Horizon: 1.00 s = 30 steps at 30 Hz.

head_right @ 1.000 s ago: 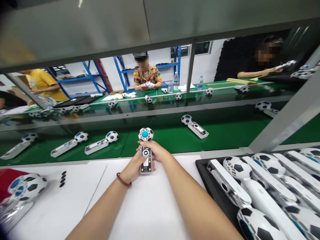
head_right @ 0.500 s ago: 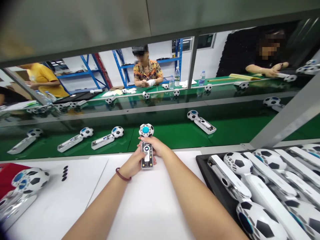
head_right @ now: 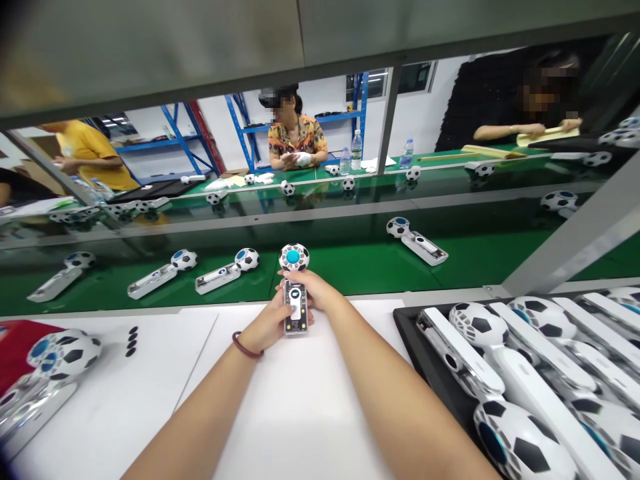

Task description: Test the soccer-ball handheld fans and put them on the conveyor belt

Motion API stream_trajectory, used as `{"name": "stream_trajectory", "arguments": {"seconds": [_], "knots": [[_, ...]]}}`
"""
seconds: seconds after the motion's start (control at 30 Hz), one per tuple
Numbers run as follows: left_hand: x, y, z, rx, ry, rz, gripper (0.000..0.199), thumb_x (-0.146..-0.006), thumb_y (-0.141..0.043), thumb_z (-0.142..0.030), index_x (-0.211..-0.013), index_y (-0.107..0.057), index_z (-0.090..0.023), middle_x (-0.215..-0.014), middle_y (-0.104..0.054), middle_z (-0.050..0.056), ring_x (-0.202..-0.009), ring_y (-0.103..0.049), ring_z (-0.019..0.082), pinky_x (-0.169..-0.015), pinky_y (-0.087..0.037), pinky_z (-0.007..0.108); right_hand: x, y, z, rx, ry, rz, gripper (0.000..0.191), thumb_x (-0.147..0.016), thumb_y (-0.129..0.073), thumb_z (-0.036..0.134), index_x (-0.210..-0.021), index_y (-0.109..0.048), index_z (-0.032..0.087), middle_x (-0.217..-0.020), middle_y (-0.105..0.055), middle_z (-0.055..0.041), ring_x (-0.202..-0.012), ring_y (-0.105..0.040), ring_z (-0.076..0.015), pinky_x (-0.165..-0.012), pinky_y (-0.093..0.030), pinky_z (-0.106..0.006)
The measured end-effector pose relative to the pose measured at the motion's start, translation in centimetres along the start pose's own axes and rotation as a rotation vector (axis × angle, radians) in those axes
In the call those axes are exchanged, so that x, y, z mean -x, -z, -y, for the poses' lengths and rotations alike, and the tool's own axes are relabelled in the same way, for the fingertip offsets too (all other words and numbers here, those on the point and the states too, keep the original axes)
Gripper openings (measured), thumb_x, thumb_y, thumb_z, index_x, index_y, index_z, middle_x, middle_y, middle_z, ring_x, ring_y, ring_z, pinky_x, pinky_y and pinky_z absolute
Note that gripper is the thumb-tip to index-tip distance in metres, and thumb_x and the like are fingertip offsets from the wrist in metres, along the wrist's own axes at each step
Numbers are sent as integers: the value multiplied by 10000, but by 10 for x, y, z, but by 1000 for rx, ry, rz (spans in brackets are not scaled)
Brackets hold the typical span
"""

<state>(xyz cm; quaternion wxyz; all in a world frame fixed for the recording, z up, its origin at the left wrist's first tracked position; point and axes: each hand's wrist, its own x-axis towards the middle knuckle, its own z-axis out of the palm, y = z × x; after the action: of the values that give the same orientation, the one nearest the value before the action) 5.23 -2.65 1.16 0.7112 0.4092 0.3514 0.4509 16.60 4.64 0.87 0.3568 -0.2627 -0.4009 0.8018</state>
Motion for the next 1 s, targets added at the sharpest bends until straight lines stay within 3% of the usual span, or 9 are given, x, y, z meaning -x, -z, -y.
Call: {"name": "stream_trajectory", "arguments": {"seconds": [0.3,0.77,1.0], "knots": [[0,-1,-1,3,4,-12,570,-654,-649,-204,-1146,-362,-185,-936,-580,83,-696,-631,195,-690,-497,376,0,-1,0,-11,1,-3,247,-772,-594,267,-983,-588,138,-723,-635,-35,-643,-613,-142,-580,-515,-245],[-2,3,2,44,23,-24,538,-655,-598,-167,-1114,-322,-213,-902,-583,49,-703,-632,198,-724,-491,405,-1,0,1,24,-24,-22,241,-762,-601,242,-974,-589,128,-744,-643,-44,-644,-616,-147,-560,-510,-241],[-2,4,1,-20,-21,-10,571,-634,-596,-177,-1126,-306,-190,-815,-576,37,-658,-625,211,-649,-489,376,4,-2,8,65,-13,-38,264,-732,-612,224,-977,-590,129,-798,-652,-55,-650,-613,-150,-567,-508,-255]]}}
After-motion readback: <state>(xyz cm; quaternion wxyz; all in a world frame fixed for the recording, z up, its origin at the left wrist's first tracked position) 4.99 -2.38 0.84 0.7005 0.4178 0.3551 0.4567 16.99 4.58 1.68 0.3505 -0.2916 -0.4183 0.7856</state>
